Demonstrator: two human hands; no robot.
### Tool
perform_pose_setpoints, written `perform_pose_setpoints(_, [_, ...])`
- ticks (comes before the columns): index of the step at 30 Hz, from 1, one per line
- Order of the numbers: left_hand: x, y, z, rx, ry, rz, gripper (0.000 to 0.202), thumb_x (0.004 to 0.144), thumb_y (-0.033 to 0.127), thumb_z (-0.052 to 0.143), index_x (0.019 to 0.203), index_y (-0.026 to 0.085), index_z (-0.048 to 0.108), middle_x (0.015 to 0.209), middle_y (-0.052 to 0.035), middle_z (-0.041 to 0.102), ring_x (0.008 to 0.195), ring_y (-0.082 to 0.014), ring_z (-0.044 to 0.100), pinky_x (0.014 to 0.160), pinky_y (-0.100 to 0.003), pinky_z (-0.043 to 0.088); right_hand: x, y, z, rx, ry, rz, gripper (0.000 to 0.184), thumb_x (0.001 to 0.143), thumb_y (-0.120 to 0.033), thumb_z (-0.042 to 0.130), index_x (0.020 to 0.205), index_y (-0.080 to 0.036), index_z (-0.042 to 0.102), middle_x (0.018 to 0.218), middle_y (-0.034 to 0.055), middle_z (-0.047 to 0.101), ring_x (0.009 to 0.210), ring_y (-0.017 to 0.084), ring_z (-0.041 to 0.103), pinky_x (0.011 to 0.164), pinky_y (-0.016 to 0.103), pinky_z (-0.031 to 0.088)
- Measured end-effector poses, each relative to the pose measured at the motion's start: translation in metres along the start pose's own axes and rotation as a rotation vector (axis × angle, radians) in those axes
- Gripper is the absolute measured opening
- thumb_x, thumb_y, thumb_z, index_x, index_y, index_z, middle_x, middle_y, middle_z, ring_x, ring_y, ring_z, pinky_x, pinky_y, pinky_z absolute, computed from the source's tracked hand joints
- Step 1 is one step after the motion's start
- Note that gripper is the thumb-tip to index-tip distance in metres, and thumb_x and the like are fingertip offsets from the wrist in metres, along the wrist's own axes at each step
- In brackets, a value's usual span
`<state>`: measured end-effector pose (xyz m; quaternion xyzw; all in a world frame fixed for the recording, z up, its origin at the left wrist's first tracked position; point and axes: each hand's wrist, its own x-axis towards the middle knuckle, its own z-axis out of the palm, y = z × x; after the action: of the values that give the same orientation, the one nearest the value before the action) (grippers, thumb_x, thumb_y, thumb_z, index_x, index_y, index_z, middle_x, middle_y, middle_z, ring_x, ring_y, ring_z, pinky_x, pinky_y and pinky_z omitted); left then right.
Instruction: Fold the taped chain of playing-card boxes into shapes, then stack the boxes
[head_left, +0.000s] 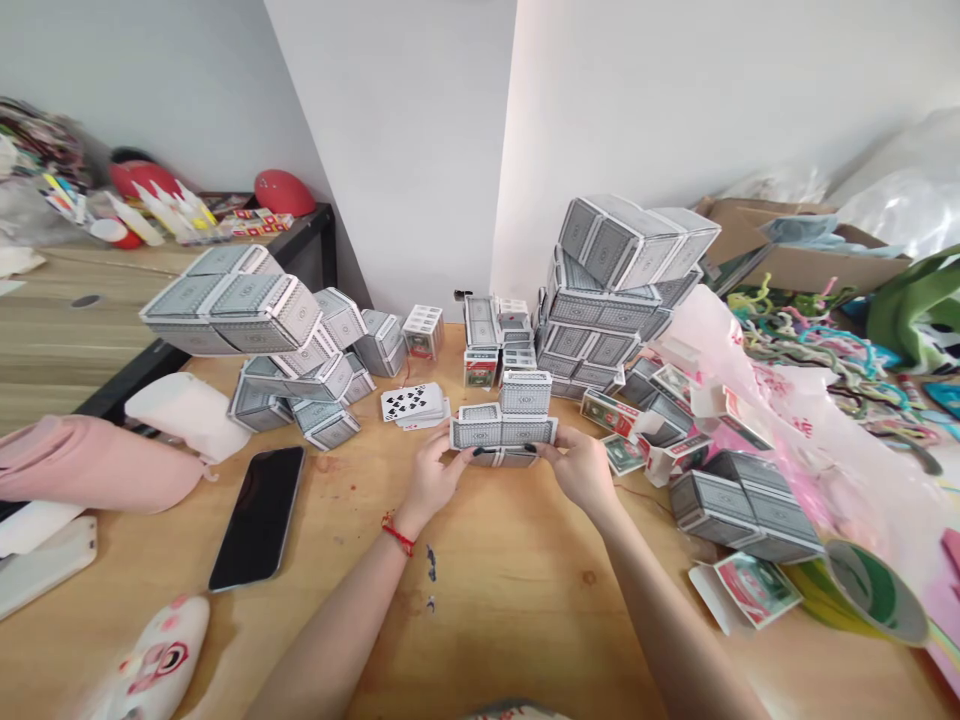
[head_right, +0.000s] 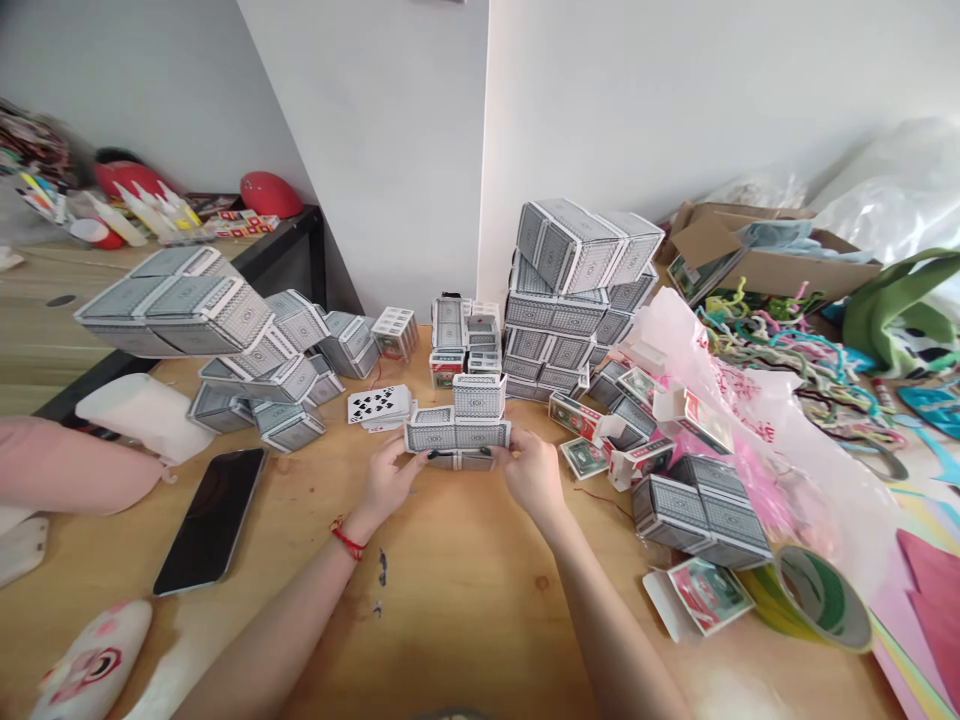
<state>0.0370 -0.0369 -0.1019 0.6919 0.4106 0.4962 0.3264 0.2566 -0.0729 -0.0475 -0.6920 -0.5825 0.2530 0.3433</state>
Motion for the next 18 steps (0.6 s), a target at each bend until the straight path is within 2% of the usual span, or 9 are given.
perform_pose_setpoints(6, [0.000, 0.001, 0.000, 0.009, -0.016, 0.022, 0.017, 0.083, 0.029, 0.061, 0.094, 0.020, 0.071, 0.107, -0.0088, 0.068, 0.106, -0.0236, 0.059, 0.097, -0.041, 0.044, 0.003, 0.001, -0.001, -0.005, -0.021, -0.006, 0.012, 0.072, -0.026, 0.057, 0.072, -0.021, 0.068, 0.076, 0.0048, 0.072, 0.080, 0.024, 0.066, 0.078, 0.034, 0.047])
perform_pose_setpoints(13, [0.000, -0.001, -0.002, 0.026, -0.025, 0.036, 0.017, 0.084, 0.028, 0.059, 0.094, 0.019, 0.070, 0.108, -0.0097, 0.068, 0.105, -0.0236, 0.060, 0.099, -0.043, 0.043, -0.002, 0.007, 0.001, 0.030, 0.030, -0.029, 0.014, 0.073, -0.028, 0.058, 0.076, -0.022, 0.070, 0.076, 0.0037, 0.071, 0.079, 0.024, 0.066, 0.075, 0.033, 0.048])
perform_pose_setpoints(18, [0.000, -0.001, -0.002, 0.012, -0.039, 0.035, 0.016, 0.083, 0.028, 0.061, 0.093, 0.019, 0.070, 0.113, -0.0095, 0.067, 0.113, -0.0249, 0.057, 0.101, -0.043, 0.043, -0.005, 0.012, 0.004, 0.007, 0.071, -0.111, 0.014, 0.075, -0.029, 0.057, 0.074, -0.021, 0.068, 0.081, 0.0051, 0.071, 0.077, 0.023, 0.066, 0.072, 0.033, 0.048])
